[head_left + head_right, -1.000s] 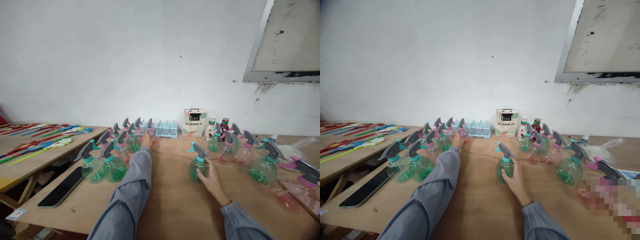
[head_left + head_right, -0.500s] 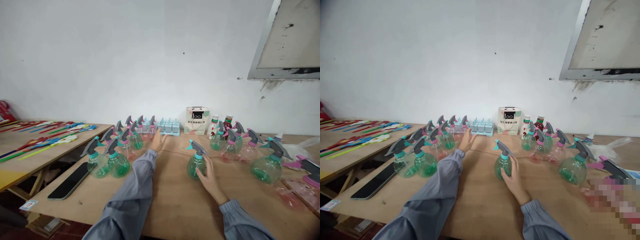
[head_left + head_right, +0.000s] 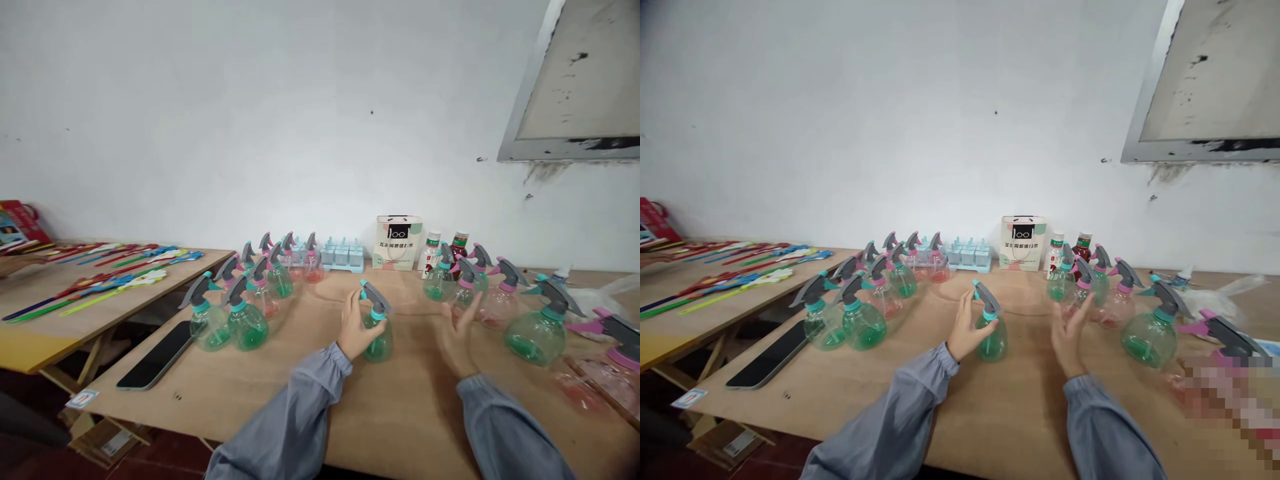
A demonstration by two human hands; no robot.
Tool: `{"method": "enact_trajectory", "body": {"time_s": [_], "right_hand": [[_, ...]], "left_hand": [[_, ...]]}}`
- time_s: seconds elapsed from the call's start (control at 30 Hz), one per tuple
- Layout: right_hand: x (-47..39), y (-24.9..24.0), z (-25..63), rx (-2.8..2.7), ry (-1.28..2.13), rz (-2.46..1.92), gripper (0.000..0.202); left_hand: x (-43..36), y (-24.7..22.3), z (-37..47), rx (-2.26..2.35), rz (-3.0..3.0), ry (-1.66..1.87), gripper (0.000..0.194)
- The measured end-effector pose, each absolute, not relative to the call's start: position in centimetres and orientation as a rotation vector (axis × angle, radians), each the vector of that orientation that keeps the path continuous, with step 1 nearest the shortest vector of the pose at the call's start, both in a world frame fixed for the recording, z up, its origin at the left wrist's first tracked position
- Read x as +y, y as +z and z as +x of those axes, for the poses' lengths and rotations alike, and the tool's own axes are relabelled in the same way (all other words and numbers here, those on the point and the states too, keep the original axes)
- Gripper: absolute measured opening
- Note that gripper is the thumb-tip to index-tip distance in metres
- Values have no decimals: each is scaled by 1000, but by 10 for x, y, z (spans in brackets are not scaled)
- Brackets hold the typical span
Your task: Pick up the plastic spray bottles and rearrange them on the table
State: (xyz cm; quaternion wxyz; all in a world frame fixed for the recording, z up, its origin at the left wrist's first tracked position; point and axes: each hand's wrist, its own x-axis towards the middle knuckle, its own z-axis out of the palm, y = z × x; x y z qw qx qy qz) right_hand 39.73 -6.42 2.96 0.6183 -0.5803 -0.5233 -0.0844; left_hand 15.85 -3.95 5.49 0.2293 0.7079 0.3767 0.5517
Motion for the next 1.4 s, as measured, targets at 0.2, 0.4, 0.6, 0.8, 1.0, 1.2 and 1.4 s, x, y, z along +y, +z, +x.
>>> {"method": "enact_trajectory", "body": {"time_s": [0.2, 0.4, 0.6, 0.8, 1.0, 1.2, 1.4], "right_hand": [[-24, 25, 456, -1209, -548, -1431, 103], [-1, 6, 466, -1107, -599, -1548, 96], [-7, 3, 464, -1186, -596, -1492, 80], [-32, 5, 434, -1276, -534, -1382, 77], [-52, 1, 407, -1343, -510, -1326, 80], [-58, 1, 394, -1383, -473, -1332, 81], [-65, -2, 378, -1423, -438, -1286, 77]], "left_hand": [[-39, 53, 147, 984, 1965, 1486, 86], [-48, 59, 154, 1039, 1954, 1499, 78], [-34, 61, 144, 870, 1837, 1400, 49], [-30, 65, 128, 785, 1779, 1411, 63], [-32, 66, 125, 814, 1789, 1377, 76], [-29, 73, 121, 668, 1736, 1320, 62], [-30, 78, 113, 488, 1416, 1163, 59]]}}
